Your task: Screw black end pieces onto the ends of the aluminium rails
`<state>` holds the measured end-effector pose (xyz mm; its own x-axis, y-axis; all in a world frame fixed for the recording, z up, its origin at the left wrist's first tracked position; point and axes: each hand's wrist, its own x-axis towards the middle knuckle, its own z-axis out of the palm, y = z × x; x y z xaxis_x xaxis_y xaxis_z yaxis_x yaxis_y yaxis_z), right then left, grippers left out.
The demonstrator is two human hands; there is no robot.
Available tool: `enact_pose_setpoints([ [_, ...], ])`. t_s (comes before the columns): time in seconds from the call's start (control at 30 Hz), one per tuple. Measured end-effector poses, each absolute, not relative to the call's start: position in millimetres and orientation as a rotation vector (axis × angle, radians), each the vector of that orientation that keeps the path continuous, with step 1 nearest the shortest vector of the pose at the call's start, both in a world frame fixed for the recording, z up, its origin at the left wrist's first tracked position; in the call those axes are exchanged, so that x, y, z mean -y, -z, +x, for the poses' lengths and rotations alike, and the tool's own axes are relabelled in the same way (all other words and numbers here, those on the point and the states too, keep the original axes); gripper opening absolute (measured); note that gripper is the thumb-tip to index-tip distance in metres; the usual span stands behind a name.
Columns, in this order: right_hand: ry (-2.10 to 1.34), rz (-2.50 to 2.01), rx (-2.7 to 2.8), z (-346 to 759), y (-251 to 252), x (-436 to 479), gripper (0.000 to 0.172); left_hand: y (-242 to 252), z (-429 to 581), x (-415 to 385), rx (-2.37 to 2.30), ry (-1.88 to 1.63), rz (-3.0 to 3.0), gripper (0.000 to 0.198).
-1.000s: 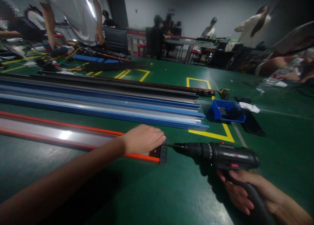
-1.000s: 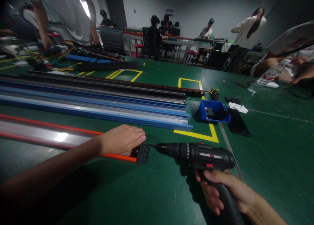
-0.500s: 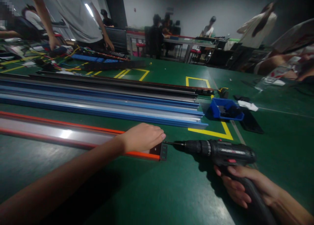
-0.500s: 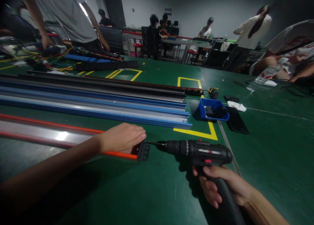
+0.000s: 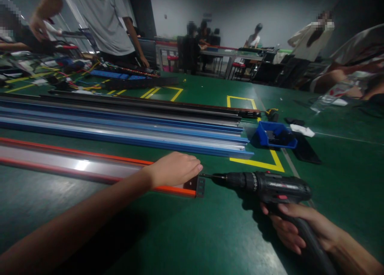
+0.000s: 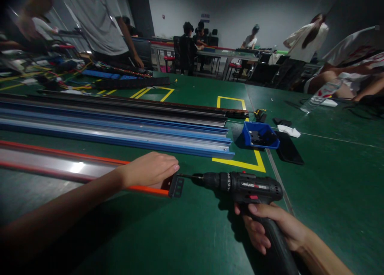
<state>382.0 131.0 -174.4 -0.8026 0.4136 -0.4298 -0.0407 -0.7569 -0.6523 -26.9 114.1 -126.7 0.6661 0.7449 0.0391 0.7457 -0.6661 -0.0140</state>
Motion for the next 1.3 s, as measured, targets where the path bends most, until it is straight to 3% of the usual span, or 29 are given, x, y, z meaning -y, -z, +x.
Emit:
enact_pose_setpoints([
  [1.07, -2.598, -0.888, 0.901, 374.1, 160.6, -126.1, 0.025, 125.9, -26.6, -114.0, 1.335, 0.08, -2.864, 0.033],
  [1.3, -2.586, -0.888, 0.918, 379.2, 171.0, -128.0, 0.027, 128.4, -28.5, -114.0, 1.271, 0.091, -2.867, 0.025],
])
